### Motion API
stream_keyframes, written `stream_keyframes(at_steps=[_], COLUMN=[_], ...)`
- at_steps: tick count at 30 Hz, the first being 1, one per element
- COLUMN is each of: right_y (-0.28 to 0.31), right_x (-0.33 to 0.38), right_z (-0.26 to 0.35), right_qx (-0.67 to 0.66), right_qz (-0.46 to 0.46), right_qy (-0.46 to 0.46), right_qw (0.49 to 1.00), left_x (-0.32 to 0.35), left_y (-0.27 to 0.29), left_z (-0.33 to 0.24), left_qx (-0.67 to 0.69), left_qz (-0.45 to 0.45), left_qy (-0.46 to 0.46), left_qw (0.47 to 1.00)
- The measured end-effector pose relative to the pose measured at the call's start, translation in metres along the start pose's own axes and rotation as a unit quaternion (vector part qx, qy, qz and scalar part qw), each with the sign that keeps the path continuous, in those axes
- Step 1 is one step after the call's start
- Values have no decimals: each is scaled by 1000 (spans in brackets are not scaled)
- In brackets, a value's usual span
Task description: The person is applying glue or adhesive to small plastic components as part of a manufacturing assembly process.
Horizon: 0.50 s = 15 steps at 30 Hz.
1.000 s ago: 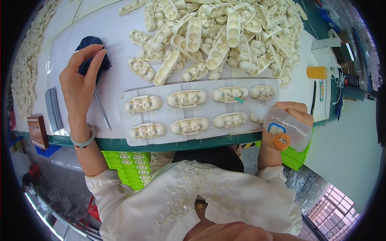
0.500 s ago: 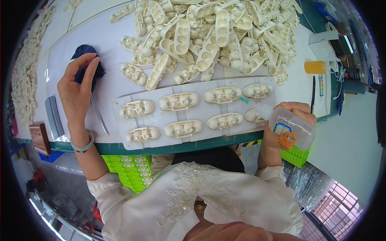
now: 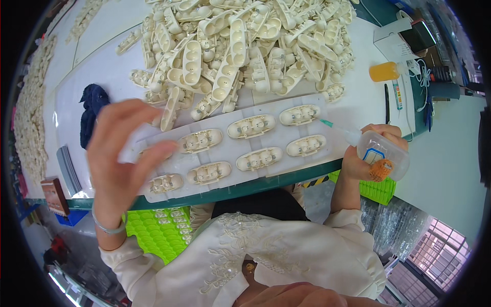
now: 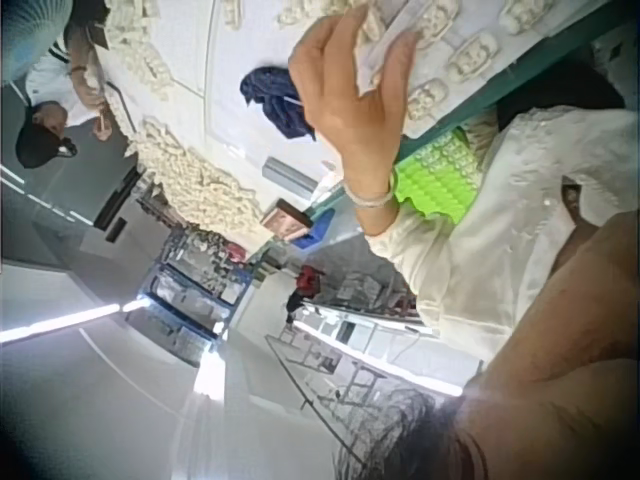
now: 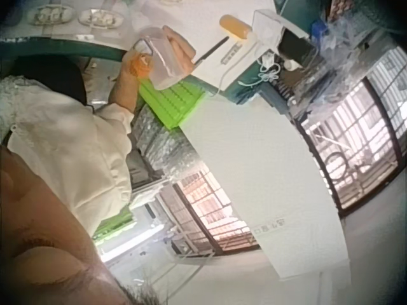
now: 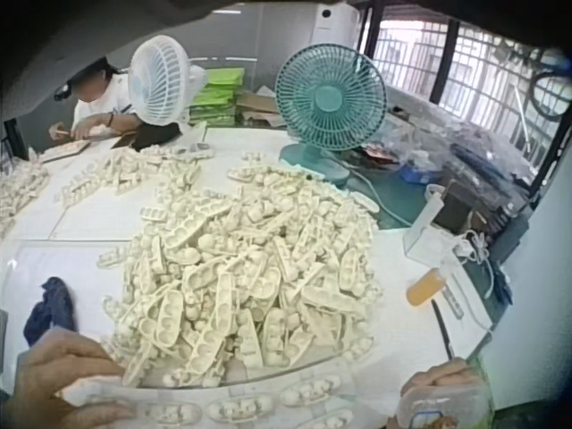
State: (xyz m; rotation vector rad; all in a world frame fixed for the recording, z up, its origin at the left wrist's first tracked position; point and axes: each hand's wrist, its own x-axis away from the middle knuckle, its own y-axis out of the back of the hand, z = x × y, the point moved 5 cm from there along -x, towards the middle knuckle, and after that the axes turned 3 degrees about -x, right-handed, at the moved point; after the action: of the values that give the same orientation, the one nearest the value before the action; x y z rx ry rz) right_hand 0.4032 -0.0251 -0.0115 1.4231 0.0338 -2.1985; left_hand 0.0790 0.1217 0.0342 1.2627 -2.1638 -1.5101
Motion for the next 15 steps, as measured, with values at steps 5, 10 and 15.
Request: stream_keyframes(at_steps=[5, 10, 15], right_y=[-3, -4, -6], right_x=[0, 4, 3], right_z=[-5, -9, -3], right_qx=[-71, -152, -105], right_qz=[110, 86, 139], right_qy=[11, -49, -29], right_qw=[991, 983, 984], left_x=[-26, -38, -37], left_y=[-40, -63, -73], left_z=[-51, -66, -68], left_qx=[59, 59, 37], left_qz=[70, 89, 118], left_qy=[-114, -139, -121], left_qw=[989, 985, 985])
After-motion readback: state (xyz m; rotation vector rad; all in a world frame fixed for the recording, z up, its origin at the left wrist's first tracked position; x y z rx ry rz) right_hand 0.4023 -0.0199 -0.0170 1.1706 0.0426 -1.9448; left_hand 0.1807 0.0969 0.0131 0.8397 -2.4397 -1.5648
